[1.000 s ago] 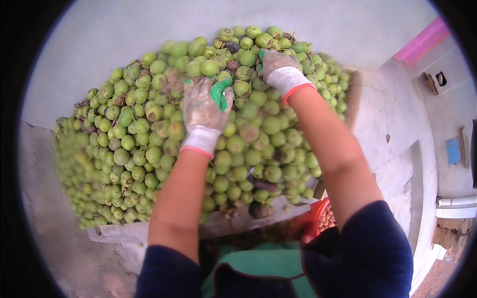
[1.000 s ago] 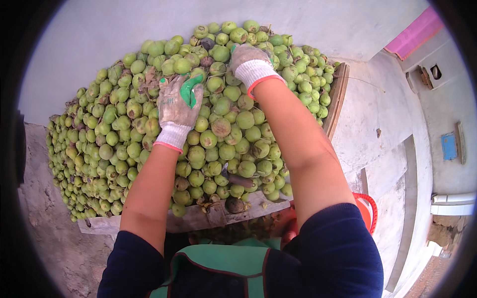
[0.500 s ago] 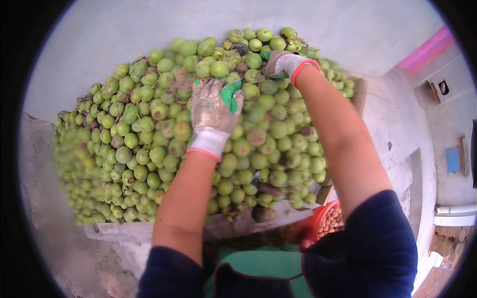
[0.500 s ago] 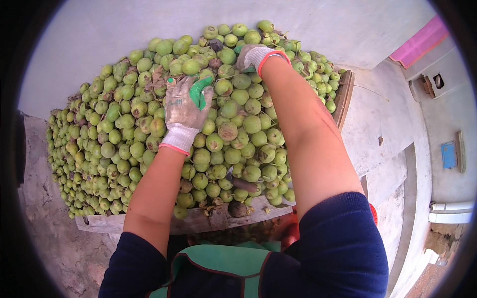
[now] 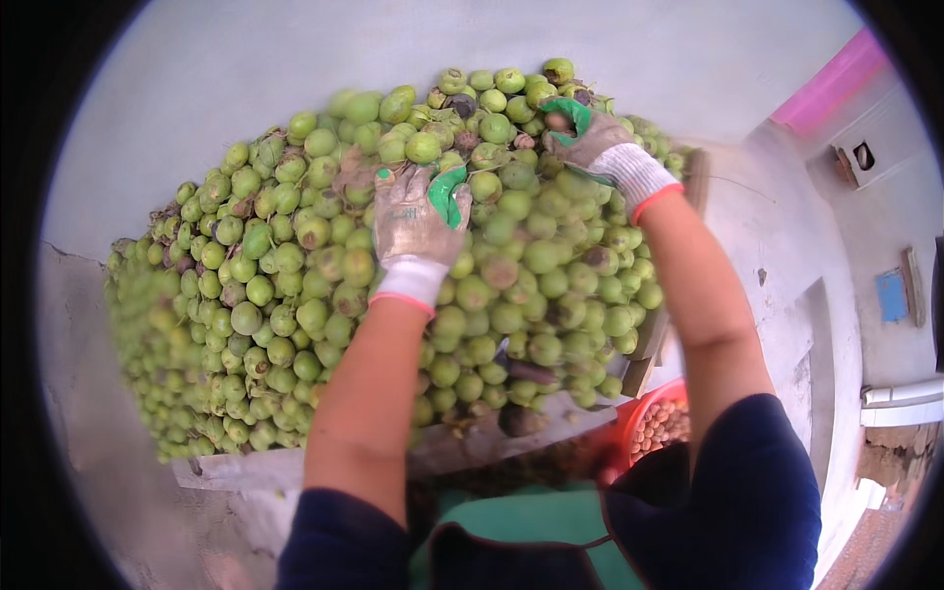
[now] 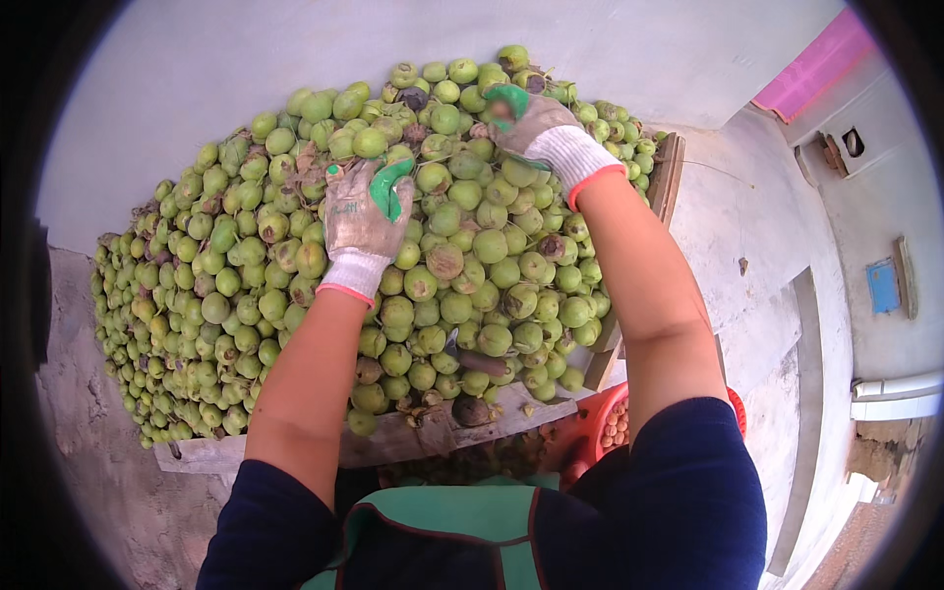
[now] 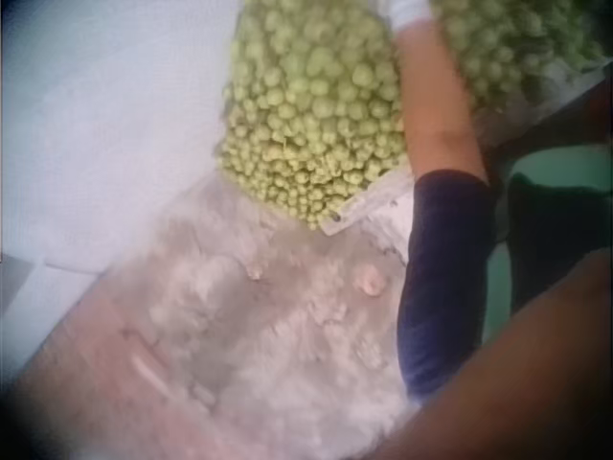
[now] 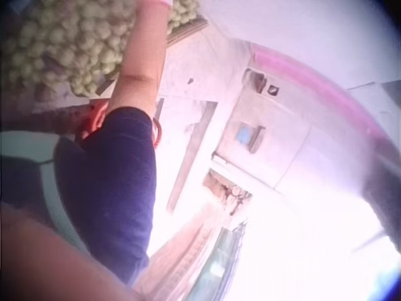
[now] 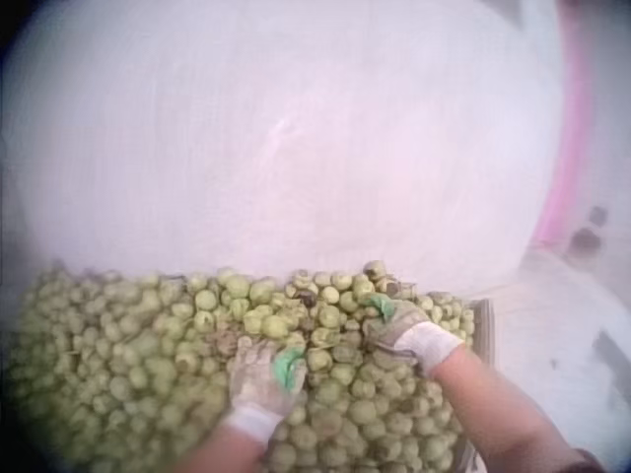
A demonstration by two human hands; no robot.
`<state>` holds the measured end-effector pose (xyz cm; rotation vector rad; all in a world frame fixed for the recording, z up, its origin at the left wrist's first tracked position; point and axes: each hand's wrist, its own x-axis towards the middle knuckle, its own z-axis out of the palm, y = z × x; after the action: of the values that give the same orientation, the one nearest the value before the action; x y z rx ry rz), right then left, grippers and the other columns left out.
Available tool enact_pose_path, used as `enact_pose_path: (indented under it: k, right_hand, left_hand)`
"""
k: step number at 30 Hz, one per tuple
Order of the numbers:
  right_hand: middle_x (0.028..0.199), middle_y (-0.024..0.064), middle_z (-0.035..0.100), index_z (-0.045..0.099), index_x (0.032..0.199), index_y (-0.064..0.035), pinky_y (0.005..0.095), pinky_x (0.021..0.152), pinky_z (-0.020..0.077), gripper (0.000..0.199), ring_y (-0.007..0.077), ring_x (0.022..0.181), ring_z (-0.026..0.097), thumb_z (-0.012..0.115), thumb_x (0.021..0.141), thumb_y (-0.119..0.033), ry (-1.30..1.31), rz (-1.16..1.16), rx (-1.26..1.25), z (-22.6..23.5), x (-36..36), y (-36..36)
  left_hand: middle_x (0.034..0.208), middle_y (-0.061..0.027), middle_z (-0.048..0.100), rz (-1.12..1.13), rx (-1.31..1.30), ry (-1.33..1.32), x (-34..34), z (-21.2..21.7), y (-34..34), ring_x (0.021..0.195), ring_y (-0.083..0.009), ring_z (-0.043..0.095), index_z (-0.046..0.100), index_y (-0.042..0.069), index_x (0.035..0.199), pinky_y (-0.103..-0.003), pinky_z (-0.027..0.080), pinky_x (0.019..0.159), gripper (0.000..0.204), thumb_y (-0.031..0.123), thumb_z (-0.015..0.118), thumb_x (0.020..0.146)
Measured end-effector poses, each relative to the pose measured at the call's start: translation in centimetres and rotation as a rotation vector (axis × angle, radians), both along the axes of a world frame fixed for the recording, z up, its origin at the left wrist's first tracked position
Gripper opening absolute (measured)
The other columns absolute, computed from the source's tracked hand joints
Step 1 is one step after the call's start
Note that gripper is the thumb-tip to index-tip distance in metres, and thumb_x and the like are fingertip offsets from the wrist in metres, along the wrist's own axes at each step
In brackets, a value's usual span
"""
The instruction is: The person removes the green outer husks from walnuts using a small curved blade and places the shelled walnuts into a red basket.
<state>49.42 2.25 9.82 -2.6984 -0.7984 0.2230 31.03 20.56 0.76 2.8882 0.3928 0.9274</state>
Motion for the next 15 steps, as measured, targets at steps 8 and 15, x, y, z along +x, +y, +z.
enact_pose_path:
  k: [8, 15]
  right_hand:
    - [0.090, -0.0023, 0.060, 0.060, 0.133, -0.0039, 0.0213, 0.077, 0.0516, 0.049, 0.0089, 0.081, 0.058, 0.068, 0.085, -0.005, 0.719, -0.565, 0.211, -3.7, -17.1, -29.7]
    - [0.134, 0.0193, 0.063, 0.056, 0.141, -0.0151, 0.0395, 0.107, 0.0477, 0.060, 0.0345, 0.122, 0.062, 0.060, 0.090, -0.047, 0.438, -0.361, -0.638, -10.7, -20.2, -38.0]
  left_hand:
    - [0.128, -0.0108, 0.066, 0.002, 0.032, -0.006, -0.4, 0.2, 0.2, 0.124, -0.0296, 0.058, 0.070, 0.014, 0.119, -0.049, 0.032, 0.118, 0.037, 0.040, 0.057, 0.097]
    - [0.131, -0.0125, 0.063, -0.014, -0.007, 0.028, 0.5, -0.6, 0.3, 0.129, -0.0292, 0.054, 0.069, 0.016, 0.123, -0.050, 0.026, 0.121, 0.043, 0.045, 0.048, 0.099]
